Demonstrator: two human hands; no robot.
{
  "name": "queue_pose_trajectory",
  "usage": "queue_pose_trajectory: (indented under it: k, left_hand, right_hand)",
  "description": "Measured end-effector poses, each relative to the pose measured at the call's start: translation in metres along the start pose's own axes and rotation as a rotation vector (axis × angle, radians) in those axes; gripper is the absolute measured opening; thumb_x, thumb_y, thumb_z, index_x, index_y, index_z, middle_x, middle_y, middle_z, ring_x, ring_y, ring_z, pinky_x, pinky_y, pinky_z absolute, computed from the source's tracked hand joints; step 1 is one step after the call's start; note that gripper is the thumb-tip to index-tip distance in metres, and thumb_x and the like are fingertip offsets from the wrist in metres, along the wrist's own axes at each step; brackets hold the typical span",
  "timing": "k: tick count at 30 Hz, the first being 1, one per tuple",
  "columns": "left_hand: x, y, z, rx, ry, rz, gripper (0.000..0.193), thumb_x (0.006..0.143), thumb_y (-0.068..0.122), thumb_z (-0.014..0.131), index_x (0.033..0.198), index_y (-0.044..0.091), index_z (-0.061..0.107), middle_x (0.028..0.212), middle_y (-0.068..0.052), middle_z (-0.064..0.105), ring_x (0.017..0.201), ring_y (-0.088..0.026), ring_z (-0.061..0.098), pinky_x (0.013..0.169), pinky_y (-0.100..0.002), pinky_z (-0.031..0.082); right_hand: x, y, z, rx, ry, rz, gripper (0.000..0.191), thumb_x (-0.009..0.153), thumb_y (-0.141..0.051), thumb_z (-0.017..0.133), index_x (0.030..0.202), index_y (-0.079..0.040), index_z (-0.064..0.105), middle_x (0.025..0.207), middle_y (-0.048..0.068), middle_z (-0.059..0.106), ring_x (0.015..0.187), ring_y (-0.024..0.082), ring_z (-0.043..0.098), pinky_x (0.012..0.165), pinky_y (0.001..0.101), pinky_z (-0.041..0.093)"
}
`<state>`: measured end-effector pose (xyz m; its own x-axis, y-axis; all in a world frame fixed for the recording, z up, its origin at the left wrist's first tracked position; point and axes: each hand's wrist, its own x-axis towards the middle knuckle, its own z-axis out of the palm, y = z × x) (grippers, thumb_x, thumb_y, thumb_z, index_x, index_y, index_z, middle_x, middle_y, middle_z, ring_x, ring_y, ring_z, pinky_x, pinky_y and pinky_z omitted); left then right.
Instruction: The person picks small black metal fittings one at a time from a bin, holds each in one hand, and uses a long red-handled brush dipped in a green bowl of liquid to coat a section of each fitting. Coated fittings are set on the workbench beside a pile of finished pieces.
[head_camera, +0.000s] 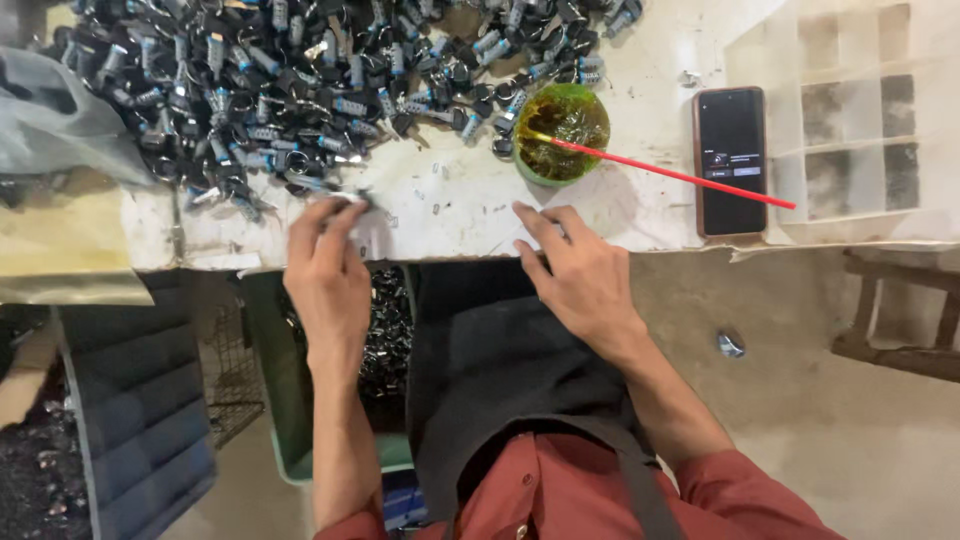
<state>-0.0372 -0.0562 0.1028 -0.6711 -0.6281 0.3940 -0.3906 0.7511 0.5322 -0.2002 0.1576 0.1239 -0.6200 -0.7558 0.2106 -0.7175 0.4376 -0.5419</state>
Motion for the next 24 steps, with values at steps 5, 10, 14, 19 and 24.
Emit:
queue_pose_trajectory:
  k: [5,10,14,19,24]
  left_hand:
    - [-0.007,0.01,-0.01,-0.205,0.114,-0.051,0.038,0.088,-0.016,0.06,0.114,0.008,0.074,0.121,-0.009,0.073,0.122,-0.03,0.066,0.101,-0.04,0.053]
    - [0.0,0.001,-0.014,-0.051,0.209,-0.163,0.035,0.093,-0.009,0.066,0.123,0.008,0.074,0.123,-0.009,0.068,0.119,-0.029,0.062,0.103,-0.043,0.051]
    - [0.016,-0.005,0.001,0.305,0.023,0.002,0.038,0.086,0.0,0.075,0.124,0.007,0.075,0.132,-0.015,0.062,0.122,-0.035,0.053,0.102,-0.047,0.046]
    - [0.02,0.001,0.001,0.297,0.068,0.086,0.026,0.09,0.01,0.084,0.113,0.007,0.073,0.127,-0.012,0.067,0.123,-0.035,0.058,0.104,-0.046,0.045]
    - [0.01,0.015,-0.018,-0.276,0.203,-0.237,0.024,0.095,0.003,0.086,0.115,0.002,0.072,0.109,-0.007,0.072,0.097,-0.018,0.068,0.091,-0.029,0.055]
  right_hand:
    - [0.013,-0.016,-0.003,-0.157,-0.14,-0.073,0.042,0.096,-0.029,0.073,0.136,-0.016,0.068,0.11,0.009,0.063,0.088,0.026,0.07,0.061,0.0417,0.054]
    - [-0.008,-0.011,0.004,-0.039,0.065,-0.16,0.025,0.091,-0.019,0.081,0.115,-0.012,0.074,0.106,0.007,0.066,0.08,0.023,0.069,0.064,0.0381,0.053]
    - [-0.021,-0.002,0.012,0.238,0.258,-0.084,0.016,0.091,-0.001,0.084,0.103,-0.008,0.077,0.101,0.007,0.067,0.07,0.017,0.061,0.065,0.0322,0.05]
    - [-0.005,0.008,0.01,0.383,0.222,0.038,0.018,0.087,0.003,0.08,0.103,-0.006,0.077,0.098,0.005,0.072,0.062,0.01,0.059,0.056,0.0265,0.047]
    - [0.007,0.005,0.008,0.32,0.129,0.084,0.016,0.088,-0.004,0.081,0.103,-0.007,0.078,0.094,0.004,0.073,0.062,0.012,0.06,0.057,0.0274,0.048]
